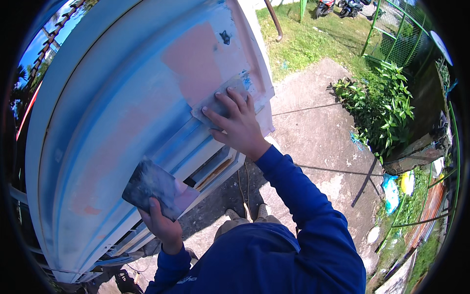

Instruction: The person sands the side panel of a white truck using a sanding block to smooth the surface. They then move to the rear of the truck to apply a substance from a can onto a sanding sheet using a small tool.

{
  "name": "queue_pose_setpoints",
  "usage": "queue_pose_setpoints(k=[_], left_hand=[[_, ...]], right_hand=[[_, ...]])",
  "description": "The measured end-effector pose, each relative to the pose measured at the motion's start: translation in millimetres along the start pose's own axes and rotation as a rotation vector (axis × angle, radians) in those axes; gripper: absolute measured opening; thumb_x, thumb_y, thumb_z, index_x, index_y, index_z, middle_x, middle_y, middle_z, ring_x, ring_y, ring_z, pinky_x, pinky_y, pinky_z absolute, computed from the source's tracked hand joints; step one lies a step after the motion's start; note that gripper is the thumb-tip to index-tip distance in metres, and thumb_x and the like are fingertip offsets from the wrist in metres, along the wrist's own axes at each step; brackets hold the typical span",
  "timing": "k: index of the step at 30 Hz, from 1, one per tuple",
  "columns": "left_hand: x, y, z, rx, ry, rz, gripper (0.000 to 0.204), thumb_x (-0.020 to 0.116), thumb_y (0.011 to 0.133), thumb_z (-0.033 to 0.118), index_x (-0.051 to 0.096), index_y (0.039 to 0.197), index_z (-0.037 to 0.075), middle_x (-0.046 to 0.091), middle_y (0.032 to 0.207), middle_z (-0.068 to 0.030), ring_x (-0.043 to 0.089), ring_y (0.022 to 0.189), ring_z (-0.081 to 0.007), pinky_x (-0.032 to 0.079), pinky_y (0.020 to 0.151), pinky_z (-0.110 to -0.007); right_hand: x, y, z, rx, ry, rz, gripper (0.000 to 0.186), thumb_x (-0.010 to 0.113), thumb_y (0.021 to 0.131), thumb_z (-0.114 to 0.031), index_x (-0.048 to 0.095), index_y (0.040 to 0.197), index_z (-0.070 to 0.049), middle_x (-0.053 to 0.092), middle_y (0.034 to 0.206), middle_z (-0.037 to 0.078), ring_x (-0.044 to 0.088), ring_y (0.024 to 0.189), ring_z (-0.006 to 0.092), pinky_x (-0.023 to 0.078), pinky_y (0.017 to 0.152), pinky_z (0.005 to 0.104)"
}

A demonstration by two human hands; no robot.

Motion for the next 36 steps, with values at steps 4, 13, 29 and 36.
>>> queue_pose_setpoints(k=[4, 13, 29, 36], left_hand=[[-2.6, 0.1, 1.3, -0.001, 0.003, -0.007, 0.050, 0.054, 0.101, 0.017, 0.038, 0.145, -0.001, 0.050, 0.139, -0.0140, 0.051, 0.128, -0.0259, 0.040, 0.108, -0.040], [0.9, 0.7, 0.7, -0.020, 0.017, -0.025, 0.052, 0.054, 0.101, 0.018, 0.038, 0.146, -0.001, 0.050, 0.140, -0.0140, 0.051, 0.128, -0.0258, 0.040, 0.108, -0.041], [58.8, 47.0, 16.4, 0.213, -0.041, -0.189, 0.043, 0.052, 0.103, 0.015, 0.041, 0.141, -0.002, 0.053, 0.135, -0.0129, 0.053, 0.123, -0.0218, 0.041, 0.106, -0.037], [59.8, 45.2, 30.6, 0.352, -0.040, 0.023, 0.051, 0.052, 0.103, 0.019, 0.031, 0.145, -0.002, 0.046, 0.141, -0.0167, 0.049, 0.127, -0.0241, 0.042, 0.106, -0.039]], right_hand=[[0.2, -15.6, 0.7, 0.024, 0.028, -0.021, 0.058, 0.080, 0.070, -0.031, 0.065, 0.127, -0.026, 0.045, 0.144, 0.012, 0.036, 0.137, 0.0385, 0.026, 0.109, 0.0653], [3.6, -19.2, 3.2, 0.043, 0.037, -0.023, 0.059, 0.080, 0.068, -0.031, 0.067, 0.125, -0.026, 0.045, 0.143, 0.011, 0.036, 0.137, 0.0384, 0.026, 0.110, 0.0654], [-95.7, -10.1, -78.9, -0.026, 0.295, -0.278, 0.068, 0.078, 0.065, -0.030, 0.064, 0.131, -0.029, 0.046, 0.143, 0.015, 0.042, 0.135, 0.0418, 0.032, 0.106, 0.0629], [-79.7, -10.8, -78.7, -0.073, 0.234, -0.469, 0.064, 0.078, 0.068, -0.031, 0.064, 0.130, -0.029, 0.047, 0.143, 0.014, 0.041, 0.137, 0.0402, 0.033, 0.107, 0.0619]])
Point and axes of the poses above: each hand's wrist, its own y-axis towards the middle knuckle, its own x-axis out of the palm, z = x × y, the point moved 4 cm from there along y, towards the middle knuckle
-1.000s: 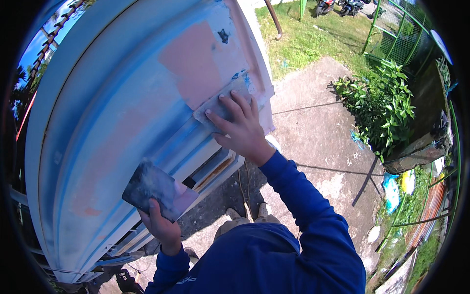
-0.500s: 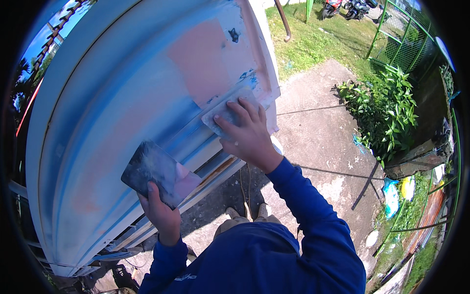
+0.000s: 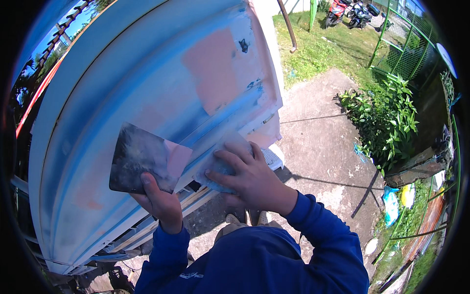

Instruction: The person sands the side panel of a white truck using a sanding block to smooth the surface. They then move to the rear of the truck to apply a substance from a can onto a sanding sheet using a small tool.

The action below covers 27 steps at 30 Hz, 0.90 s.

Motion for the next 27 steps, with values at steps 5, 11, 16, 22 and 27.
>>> queue_pose_setpoints(k=[5, 11, 16, 22, 27], left_hand=[[-18.2, -2.7, 15.4, 0.036, 0.045, -0.052, 0.054, 0.054, 0.101, 0.024, 0.032, 0.144, -0.001, 0.048, 0.139, -0.0153, 0.052, 0.124, -0.0248, 0.044, 0.104, -0.040], [-22.1, -26.8, -4.0, -0.058, 0.040, -0.141, 0.044, 0.054, 0.101, 0.020, 0.043, 0.137, -0.002, 0.054, 0.132, -0.0128, 0.055, 0.119, -0.0225, 0.044, 0.101, -0.037], [-28.1, -28.5, -10.3, -0.132, 0.044, -0.128, 0.040, 0.053, 0.101, 0.017, 0.045, 0.136, -0.002, 0.056, 0.129, -0.0121, 0.056, 0.115, -0.0205, 0.044, 0.100, -0.036], [-32.4, -31.7, -15.7, -0.174, 0.048, -0.132, 0.040, 0.054, 0.101, 0.017, 0.045, 0.136, -0.002, 0.056, 0.129, -0.0121, 0.056, 0.115, -0.0201, 0.044, 0.100, -0.035], [-37.5, -40.6, -26.5, -0.270, 0.059, -0.144, 0.041, 0.053, 0.100, 0.015, 0.045, 0.136, -0.003, 0.056, 0.129, -0.0121, 0.055, 0.115, -0.0203, 0.043, 0.101, -0.035]], right_hand=[[-53.7, 52.1, 44.8, 0.037, -0.199, 0.391, 0.056, 0.078, 0.072, -0.026, 0.066, 0.126, -0.025, 0.048, 0.140, 0.014, 0.041, 0.135, 0.0398, 0.032, 0.108, 0.0579], [-70.3, 106.5, 54.6, -0.076, -0.392, 0.563, 0.046, 0.074, 0.075, -0.034, 0.068, 0.120, -0.028, 0.051, 0.135, 0.010, 0.044, 0.131, 0.0359, 0.037, 0.102, 0.0552], [-71.6, 114.3, 59.3, -0.090, -0.412, 0.580, 0.046, 0.074, 0.072, -0.032, 0.069, 0.118, -0.029, 0.052, 0.134, 0.008, 0.045, 0.130, 0.0336, 0.038, 0.100, 0.0529], [-68.6, 124.6, 65.3, -0.110, -0.431, 0.571, 0.048, 0.076, 0.070, -0.032, 0.069, 0.117, -0.030, 0.053, 0.133, 0.007, 0.046, 0.129, 0.0318, 0.040, 0.098, 0.0487], [-46.8, 107.0, 70.1, -0.069, -0.375, 0.540, 0.051, 0.078, 0.067, -0.030, 0.069, 0.118, -0.029, 0.052, 0.133, 0.008, 0.043, 0.130, 0.0349, 0.039, 0.098, 0.0516]])
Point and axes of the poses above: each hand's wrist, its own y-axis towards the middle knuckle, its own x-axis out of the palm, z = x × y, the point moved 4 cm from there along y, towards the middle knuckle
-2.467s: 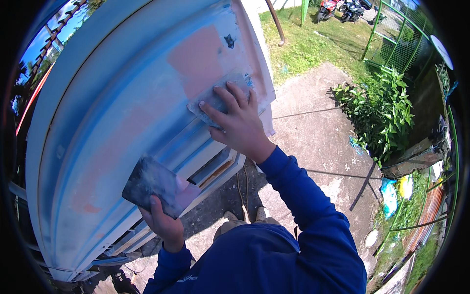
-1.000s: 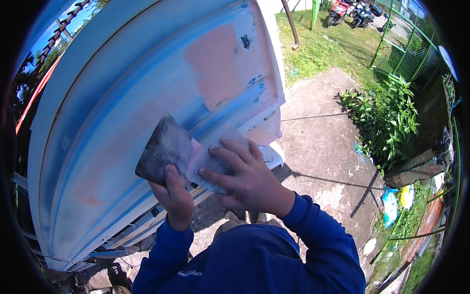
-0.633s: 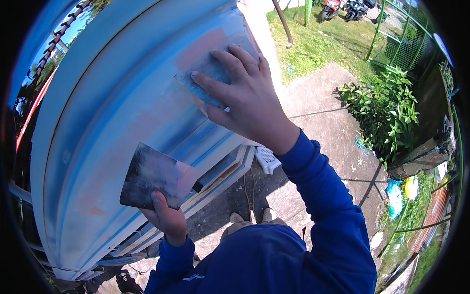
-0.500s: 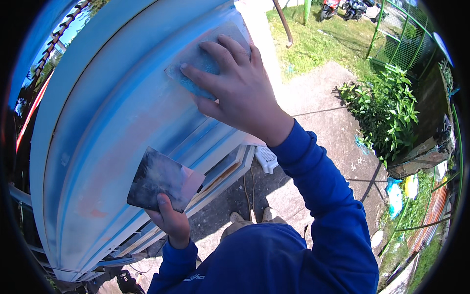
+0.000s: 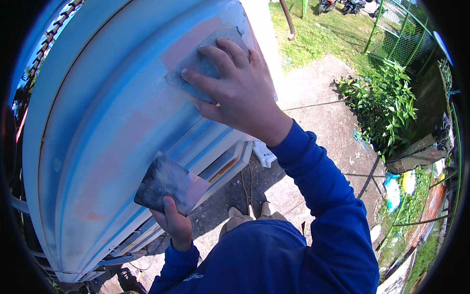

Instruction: The person sands the side panel of a white truck using a sanding block to smooth the surface. They then move to the rear of the truck to apply a substance from a can onto a sanding sheet using a small tool.

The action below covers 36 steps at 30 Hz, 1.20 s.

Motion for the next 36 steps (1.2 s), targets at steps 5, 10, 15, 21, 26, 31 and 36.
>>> queue_pose_setpoints(k=[5, 10, 15, 21, 26, 31, 36], left_hand=[[-10.6, -9.3, -10.5, -0.045, 0.042, -0.018, 0.044, 0.052, 0.101, 0.014, 0.040, 0.141, -0.002, 0.052, 0.135, -0.0128, 0.053, 0.121, -0.0219, 0.042, 0.103, -0.037], [-13.4, -14.3, -7.4, -0.060, 0.057, 0.027, 0.039, 0.053, 0.100, 0.014, 0.046, 0.135, -0.002, 0.057, 0.126, -0.0106, 0.056, 0.111, -0.0186, 0.044, 0.097, -0.034], [-17.4, -18.6, -9.5, -0.051, 0.047, 0.008, 0.041, 0.053, 0.101, 0.015, 0.043, 0.138, -0.001, 0.055, 0.131, -0.0119, 0.055, 0.118, -0.0213, 0.043, 0.102, -0.037], [-19.7, -22.5, -8.1, -0.035, 0.015, -0.027, 0.044, 0.053, 0.102, 0.016, 0.041, 0.141, -0.001, 0.054, 0.135, -0.0126, 0.054, 0.123, -0.0233, 0.043, 0.104, -0.039], [-25.8, -24.6, -10.0, -0.031, 0.025, -0.026, 0.044, 0.053, 0.102, 0.014, 0.040, 0.142, 0.000, 0.053, 0.137, -0.0129, 0.053, 0.124, -0.0244, 0.042, 0.105, -0.040], [-26.1, -25.6, -12.2, -0.042, -0.001, -0.018, 0.049, 0.051, 0.102, 0.012, 0.036, 0.147, 0.000, 0.048, 0.142, -0.0138, 0.049, 0.130, -0.0260, 0.040, 0.108, -0.041], [-23.6, -23.2, -11.1, -0.069, -0.026, -0.012, 0.046, 0.051, 0.102, 0.013, 0.038, 0.144, -0.001, 0.050, 0.139, -0.0132, 0.050, 0.126, -0.0245, 0.040, 0.106, -0.040]], right_hand=[[32.5, -74.2, -5.9, 0.078, 0.080, -0.064, 0.052, 0.079, 0.065, -0.027, 0.070, 0.116, -0.027, 0.050, 0.135, 0.011, 0.041, 0.131, 0.0385, 0.038, 0.099, 0.0571], [30.2, -107.0, -14.4, 0.152, 0.085, -0.193, 0.056, 0.079, 0.065, -0.025, 0.069, 0.119, -0.026, 0.048, 0.138, 0.011, 0.041, 0.132, 0.0390, 0.037, 0.101, 0.0596], [-5.6, -47.9, -19.0, 0.127, 0.058, -0.092, 0.056, 0.078, 0.067, -0.029, 0.068, 0.121, -0.029, 0.048, 0.138, 0.010, 0.042, 0.132, 0.0381, 0.035, 0.101, 0.0604], [-13.1, 10.1, -17.3, 0.016, -0.017, 0.043, 0.051, 0.075, 0.071, -0.032, 0.068, 0.121, -0.031, 0.050, 0.135, 0.009, 0.043, 0.131, 0.0356, 0.036, 0.098, 0.0588], [-9.9, 22.2, -17.3, -0.023, -0.031, 0.053, 0.047, 0.074, 0.073, -0.032, 0.068, 0.119, -0.029, 0.051, 0.133, 0.009, 0.044, 0.129, 0.0348, 0.037, 0.097, 0.0580], [-2.9, 14.7, -19.5, -0.010, -0.021, -0.004, 0.049, 0.076, 0.071, -0.032, 0.068, 0.120, -0.029, 0.050, 0.134, 0.010, 0.043, 0.130, 0.0358, 0.037, 0.097, 0.0590], [20.4, -45.2, -24.7, 0.091, 0.047, -0.111, 0.056, 0.079, 0.068, -0.030, 0.067, 0.122, -0.028, 0.047, 0.139, 0.011, 0.039, 0.133, 0.0397, 0.032, 0.102, 0.0626]])
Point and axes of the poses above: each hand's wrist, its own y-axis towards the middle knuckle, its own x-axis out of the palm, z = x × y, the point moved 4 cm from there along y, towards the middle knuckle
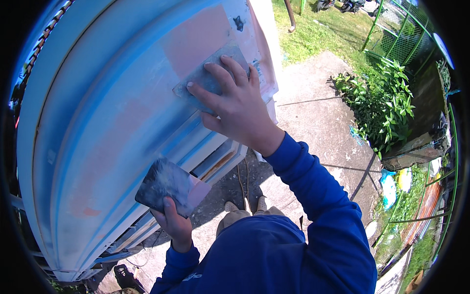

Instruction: The person sands the side panel of a white truck using a sanding block to smooth the surface. They then move to the rear of the truck to apply a substance from a can onto a sanding sheet using a small tool.

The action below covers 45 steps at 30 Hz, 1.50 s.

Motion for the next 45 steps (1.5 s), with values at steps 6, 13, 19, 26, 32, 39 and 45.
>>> queue_pose_setpoints(k=[6, 13, 19, 26, 32, 39, 45], left_hand=[[-1.4, 5.0, -7.8, -0.095, -0.042, 0.003, 0.049, 0.051, 0.103, 0.016, 0.036, 0.147, 0.003, 0.049, 0.142, -0.0118, 0.050, 0.130, -0.0256, 0.040, 0.108, -0.042], [52.0, 37.6, -5.8, -0.380, -0.388, -0.088, 0.047, 0.053, 0.104, 0.021, 0.038, 0.146, 0.006, 0.054, 0.138, -0.0096, 0.055, 0.124, -0.0230, 0.045, 0.105, -0.041], [106.4, 49.5, -4.7, -0.498, -0.456, -0.173, 0.041, 0.052, 0.103, 0.018, 0.043, 0.140, 0.004, 0.059, 0.130, -0.0098, 0.060, 0.118, -0.0210, 0.052, 0.098, -0.038], [100.5, 40.0, 14.0, -0.475, -0.395, -0.121, 0.040, 0.053, 0.102, 0.017, 0.044, 0.139, 0.004, 0.059, 0.130, -0.0099, 0.060, 0.118, -0.0218, 0.048, 0.101, -0.039], [67.8, 64.5, 39.3, -0.362, -0.260, -0.219, 0.041, 0.055, 0.101, 0.016, 0.045, 0.138, 0.002, 0.060, 0.124, -0.0084, 0.058, 0.113, -0.0178, 0.046, 0.100, -0.036], [60.5, 79.9, 44.8, -0.496, -0.131, -0.407, 0.040, 0.055, 0.101, 0.016, 0.046, 0.137, 0.000, 0.061, 0.125, -0.0120, 0.061, 0.114, -0.0201, 0.051, 0.098, -0.036], [61.8, 81.9, 53.4, -0.505, -0.048, -0.484, 0.040, 0.055, 0.099, 0.012, 0.046, 0.136, -0.001, 0.061, 0.125, -0.0132, 0.063, 0.111, -0.0202, 0.052, 0.096, -0.036]], right_hand=[[26.5, -59.7, -2.8, 0.071, 0.029, -0.100, 0.057, 0.078, 0.069, -0.030, 0.066, 0.124, -0.025, 0.046, 0.139, 0.013, 0.039, 0.134, 0.0394, 0.033, 0.102, 0.0624], [-40.9, -90.6, -21.3, 0.336, 0.884, -0.094, 0.061, 0.074, 0.079, -0.035, 0.061, 0.134, -0.012, 0.042, 0.145, 0.020, 0.038, 0.138, 0.0403, 0.032, 0.111, 0.0540], [-94.3, -96.9, -46.2, 0.105, 1.159, -0.311, 0.065, 0.073, 0.084, -0.035, 0.056, 0.142, -0.012, 0.037, 0.151, 0.022, 0.036, 0.141, 0.0411, 0.028, 0.115, 0.0522], [-70.1, -176.1, 4.3, 0.625, 0.943, -0.469, 0.064, 0.066, 0.087, -0.035, 0.051, 0.146, -0.013, 0.037, 0.152, 0.018, 0.047, 0.135, 0.0328, 0.039, 0.110, 0.0466], [-62.0, -205.9, 9.4, 1.175, 2.204, 0.428, 0.072, 0.056, 0.094, -0.040, 0.032, 0.152, -0.006, 0.047, 0.146, 0.020, 0.047, 0.136, 0.0377, 0.042, 0.107, 0.0613], [-117.0, -101.6, -27.0, 0.031, 0.437, -0.174, 0.042, 0.064, 0.085, -0.005, 0.062, 0.127, -0.007, 0.056, 0.136, 0.022, 0.055, 0.125, 0.0417, 0.049, 0.102, 0.0526], [-112.7, -78.5, -48.0, -0.435, 0.135, -0.367, 0.043, 0.057, 0.087, -0.025, 0.062, 0.130, -0.027, 0.052, 0.145, 0.002, 0.052, 0.129, 0.0356, 0.046, 0.107, 0.0499]])
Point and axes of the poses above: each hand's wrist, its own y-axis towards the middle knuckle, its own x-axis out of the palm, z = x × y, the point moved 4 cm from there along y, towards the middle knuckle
